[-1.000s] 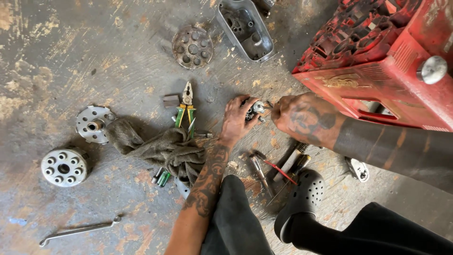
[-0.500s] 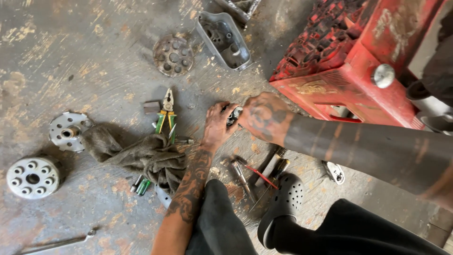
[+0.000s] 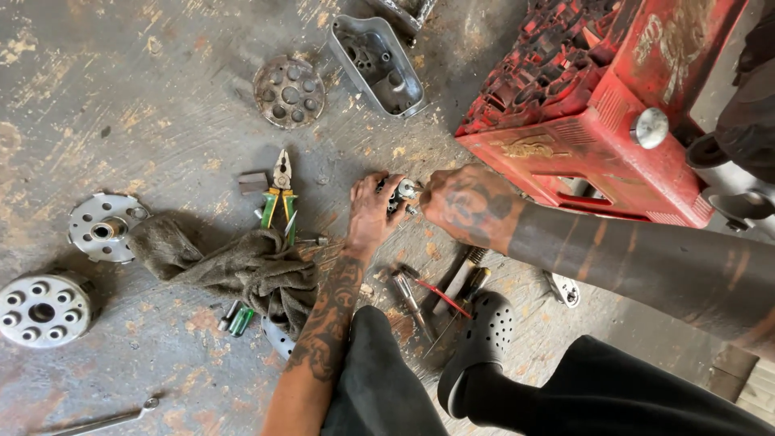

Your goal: The person sits on the workshop floor and uses a screwdriver to loosen and remove a fitting from a small engine carburetor assembly held in their lap. They then scrub the metal part with a wire brush, working over its surfaces while holding the assembly.

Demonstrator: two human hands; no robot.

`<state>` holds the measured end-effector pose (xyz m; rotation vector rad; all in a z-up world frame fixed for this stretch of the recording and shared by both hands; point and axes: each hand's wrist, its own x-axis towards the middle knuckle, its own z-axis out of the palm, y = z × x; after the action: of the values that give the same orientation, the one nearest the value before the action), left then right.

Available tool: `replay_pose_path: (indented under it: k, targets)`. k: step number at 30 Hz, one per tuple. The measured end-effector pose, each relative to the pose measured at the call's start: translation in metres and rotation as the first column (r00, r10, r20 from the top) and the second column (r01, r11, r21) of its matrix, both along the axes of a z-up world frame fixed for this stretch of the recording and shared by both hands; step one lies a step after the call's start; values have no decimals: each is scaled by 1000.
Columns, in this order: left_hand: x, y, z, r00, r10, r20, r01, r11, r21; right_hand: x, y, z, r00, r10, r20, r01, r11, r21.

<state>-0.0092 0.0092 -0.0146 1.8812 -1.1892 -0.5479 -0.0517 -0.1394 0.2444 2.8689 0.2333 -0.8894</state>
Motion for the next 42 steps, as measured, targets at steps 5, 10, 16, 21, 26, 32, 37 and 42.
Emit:
replay_pose_path:
  k: [5, 10, 16, 21, 26, 32, 37, 42]
  targets:
    - [-2, -1, 3, 998, 54, 25, -52, 996, -70, -16, -19, 0, 993, -113, 40, 103, 973, 205]
    - [-5, 5, 3, 997, 72, 0, -72, 994, -78, 16, -3, 38, 992, -121, -26, 123, 987, 103]
    - [-7, 9, 8, 995, 86, -46, -89, 994, -65, -27, -16, -21, 956, -245, 161, 170, 912, 374]
    - [-4, 10, 7, 996, 25, -86, -29, 999, -45, -30, -11, -36, 924, -95, 371, 38, 987, 157]
    - [-4, 5, -2, 997, 68, 35, -65, 993, -98, -28, 2, -30, 903, -72, 424, 56, 997, 49]
    - [-9, 7, -8, 995, 93, 32, -90, 992, -87, -21, 15, -16, 933, -210, 291, 208, 977, 41]
    - [-8, 10, -1, 993, 100, 57, -96, 993, -75, -4, 24, 0, 951, -228, 209, 240, 970, -35]
    - [-6, 8, 2, 991, 109, 74, -104, 992, -73, -1, 31, 11, 872, -264, 413, 315, 947, -59]
